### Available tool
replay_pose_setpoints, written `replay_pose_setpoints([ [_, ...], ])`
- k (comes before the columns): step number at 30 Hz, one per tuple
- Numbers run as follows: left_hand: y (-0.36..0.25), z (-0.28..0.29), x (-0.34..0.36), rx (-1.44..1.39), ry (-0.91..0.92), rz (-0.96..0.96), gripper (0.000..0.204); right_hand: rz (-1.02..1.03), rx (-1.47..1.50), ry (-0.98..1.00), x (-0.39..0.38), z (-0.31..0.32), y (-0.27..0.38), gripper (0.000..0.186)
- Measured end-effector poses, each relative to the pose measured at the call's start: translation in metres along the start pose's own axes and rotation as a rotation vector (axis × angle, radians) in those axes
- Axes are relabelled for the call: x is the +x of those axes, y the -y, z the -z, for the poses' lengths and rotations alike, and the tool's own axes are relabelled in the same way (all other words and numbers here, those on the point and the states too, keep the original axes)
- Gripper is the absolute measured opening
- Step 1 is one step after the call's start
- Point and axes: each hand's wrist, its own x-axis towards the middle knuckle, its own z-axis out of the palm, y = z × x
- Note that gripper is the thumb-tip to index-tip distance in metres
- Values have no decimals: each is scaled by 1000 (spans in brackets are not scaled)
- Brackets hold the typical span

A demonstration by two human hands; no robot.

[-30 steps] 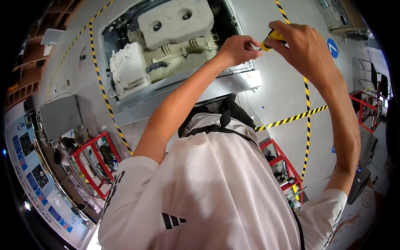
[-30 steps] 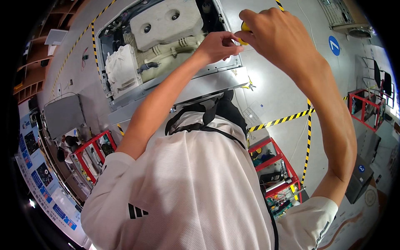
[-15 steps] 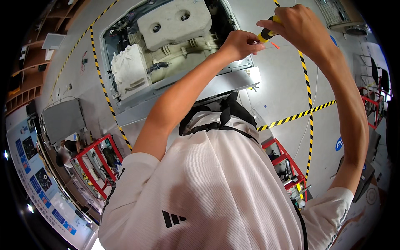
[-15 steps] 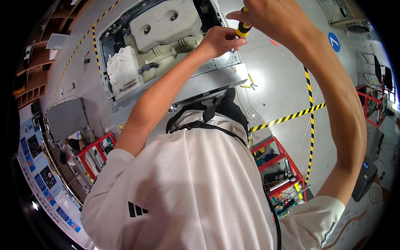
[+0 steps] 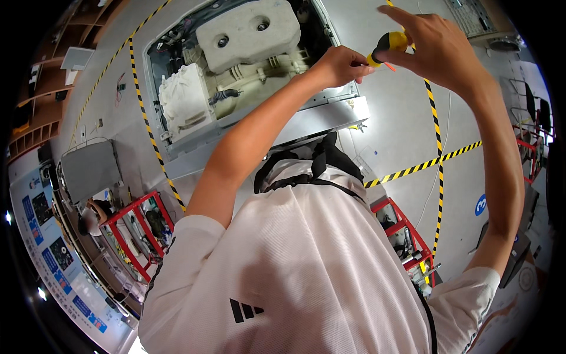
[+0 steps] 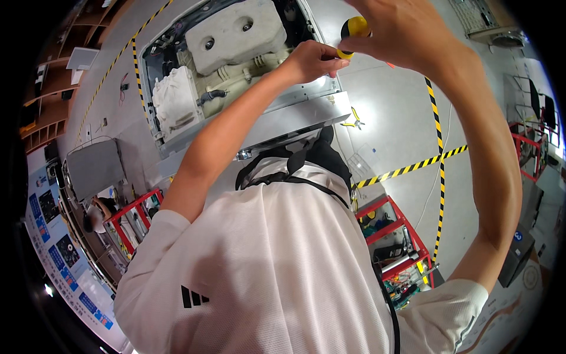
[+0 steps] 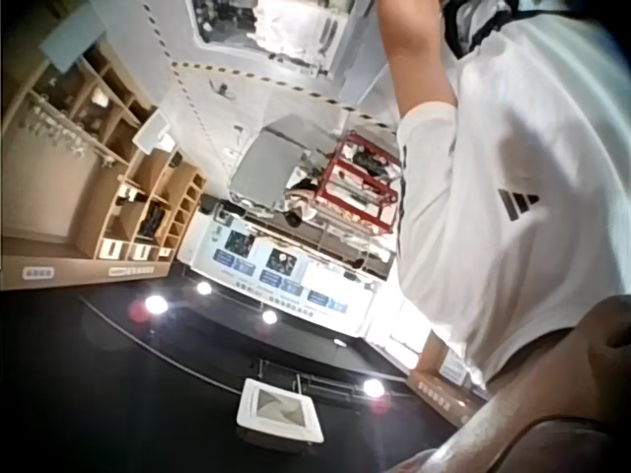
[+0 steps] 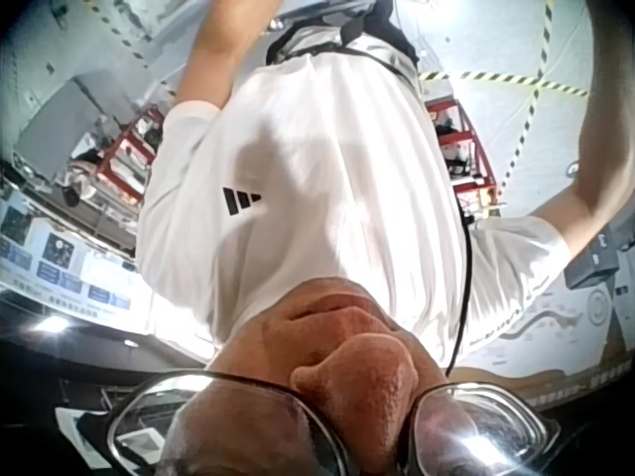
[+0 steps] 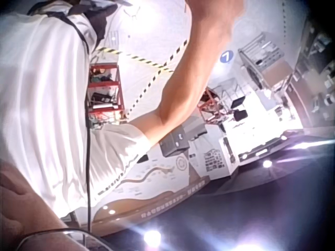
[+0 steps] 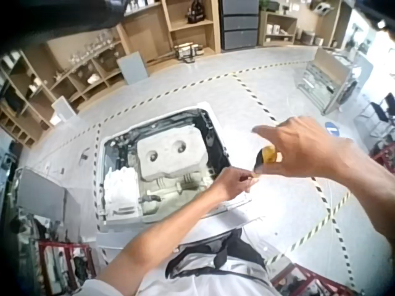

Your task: The person picks up a small part from a container and uses a screwdriver to secure it into the top frame of a disassembled washing machine, before picking up and positioning the large top panel over the appliance.

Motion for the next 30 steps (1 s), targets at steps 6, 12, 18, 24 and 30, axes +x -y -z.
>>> replay_pose_setpoints([
  [6,-10,0,-1,-7,25,-1,29,-240,-162,332,10,13,11,30],
  [12,-10,-3,-3,-2,31,-37,28,-134,-57,365,4,12,-2,27],
  [18,-5,-1,1,-28,23,-37,27,20,157,41,-6,15,8,23],
  [24,-4,-4,2,-29,0,-64,28,-37,-21,68,-1,18,10,24],
  [30,-3,-1,4,-25,3,-93,28,-58,-59,298,9,20,9,23],
])
